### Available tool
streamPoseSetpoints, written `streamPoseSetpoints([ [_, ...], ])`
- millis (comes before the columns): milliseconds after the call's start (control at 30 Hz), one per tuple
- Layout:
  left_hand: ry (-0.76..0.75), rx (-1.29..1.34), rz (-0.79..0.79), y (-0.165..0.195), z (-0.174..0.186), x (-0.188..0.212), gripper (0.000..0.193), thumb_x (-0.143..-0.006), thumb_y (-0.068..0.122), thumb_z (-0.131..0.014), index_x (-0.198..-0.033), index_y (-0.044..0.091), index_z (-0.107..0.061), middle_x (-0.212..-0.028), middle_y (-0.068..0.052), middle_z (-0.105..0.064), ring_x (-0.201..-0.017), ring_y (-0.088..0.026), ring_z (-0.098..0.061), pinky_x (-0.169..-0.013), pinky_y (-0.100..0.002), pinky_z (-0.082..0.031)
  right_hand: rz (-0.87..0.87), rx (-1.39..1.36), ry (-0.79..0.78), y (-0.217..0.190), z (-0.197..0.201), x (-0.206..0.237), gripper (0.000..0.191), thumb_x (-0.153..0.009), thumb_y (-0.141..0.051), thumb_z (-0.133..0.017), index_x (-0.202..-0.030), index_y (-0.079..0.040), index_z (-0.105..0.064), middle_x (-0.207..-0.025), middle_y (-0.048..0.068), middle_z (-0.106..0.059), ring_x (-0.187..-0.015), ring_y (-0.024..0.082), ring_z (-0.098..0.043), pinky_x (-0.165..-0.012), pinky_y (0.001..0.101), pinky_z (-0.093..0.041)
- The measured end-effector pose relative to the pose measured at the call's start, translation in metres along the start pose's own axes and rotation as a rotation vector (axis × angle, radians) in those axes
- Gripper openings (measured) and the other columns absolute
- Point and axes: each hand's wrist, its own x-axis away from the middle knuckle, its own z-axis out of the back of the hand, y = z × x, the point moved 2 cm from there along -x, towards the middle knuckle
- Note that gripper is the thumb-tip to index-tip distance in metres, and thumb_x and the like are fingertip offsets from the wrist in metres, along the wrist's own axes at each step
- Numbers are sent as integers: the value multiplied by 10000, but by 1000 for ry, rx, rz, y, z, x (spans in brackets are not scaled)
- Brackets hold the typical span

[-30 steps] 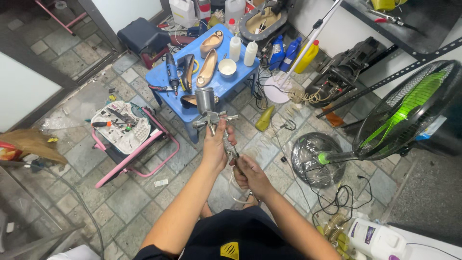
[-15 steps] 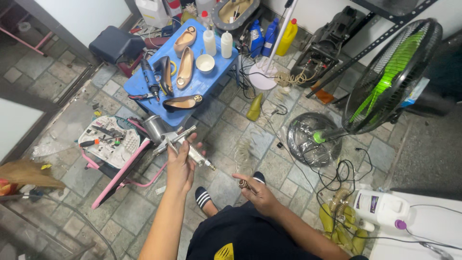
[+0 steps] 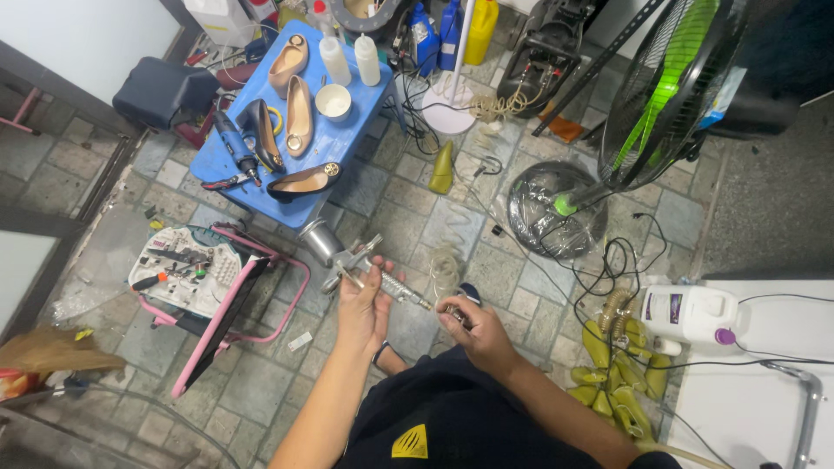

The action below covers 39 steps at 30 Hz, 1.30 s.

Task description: The person assembles a spray gun by attaching the air hose and connecting the power cord. They then move to a sink to rinse the spray gun and clean its components.

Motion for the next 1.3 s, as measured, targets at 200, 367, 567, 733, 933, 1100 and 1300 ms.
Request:
streamPoseSetpoints([
  [200, -94, 17, -3, -14, -39, -3, 484, -982, 59, -677, -1421, 130, -487, -1137, -51, -644, -1055, -198, -638, -976, -479, -570, 43, -7, 45, -6, 7, 7, 201, -968, -162, -658, -1120, -31, -671, -771, 22, -674, -639, 76, -652, -585, 238, -520],
  [367, -148, -72, -4, -21, -66, 6, 418, -977, 51, -660, -1361, 95, -500, -1110, -74, -665, -1010, -201, -645, -934, -457, -576, 14, -32, 91, 0, 19, 13, 230, -975, -124, -639, -1180, -18, -641, -785, 57, -728, -649, 103, -720, -606, 241, -547],
  [567, -190, -253, -22, -23, -84, 14, 259, -974, 42, -691, -1192, 15, -553, -1092, -122, -683, -956, -244, -689, -852, -431, -582, 124, -35, 118, -5, 23, 18, 266, -987, -138, -640, -1215, -3, -611, -810, 45, -710, -680, 102, -726, -621, 243, -562],
  [733, -259, -267, 12, -17, -92, 16, 246, -984, 59, -685, -1183, -8, -558, -1082, -143, -694, -983, -257, -705, -913, -435, -591, 43, 32, 95, -16, 31, 14, 279, -989, -194, -630, -1207, -20, -613, -696, 53, -722, -632, 117, -734, -606, 253, -560],
  [933, -237, -304, -12, -17, -97, 19, 295, -991, 88, -670, -1241, 13, -533, -1048, -112, -670, -963, -244, -690, -909, -425, -571, 60, 189, 65, -37, 35, 12, 289, -1002, -240, -610, -1188, -19, -602, -717, 79, -708, -612, 168, -734, -588, 305, -552],
  [1100, -267, -343, -44, -20, -98, 21, 290, -1021, 101, -670, -1259, 18, -525, -1049, -112, -648, -976, -219, -658, -917, -402, -554, 96, 259, 85, -38, 34, 9, 274, -1009, -240, -581, -1177, -24, -569, -707, 94, -699, -604, 172, -735, -594, 315, -551],
  [1300, -271, -237, 49, -16, -97, 18, 280, -1007, 73, -663, -1247, 23, -528, -1037, -93, -647, -974, -197, -661, -926, -393, -568, -94, -604, -231, -6, 34, 6, 254, -1127, -218, -527, -1124, 29, -587, -741, -30, -461, -613, 69, -392, -567, 244, -343],
])
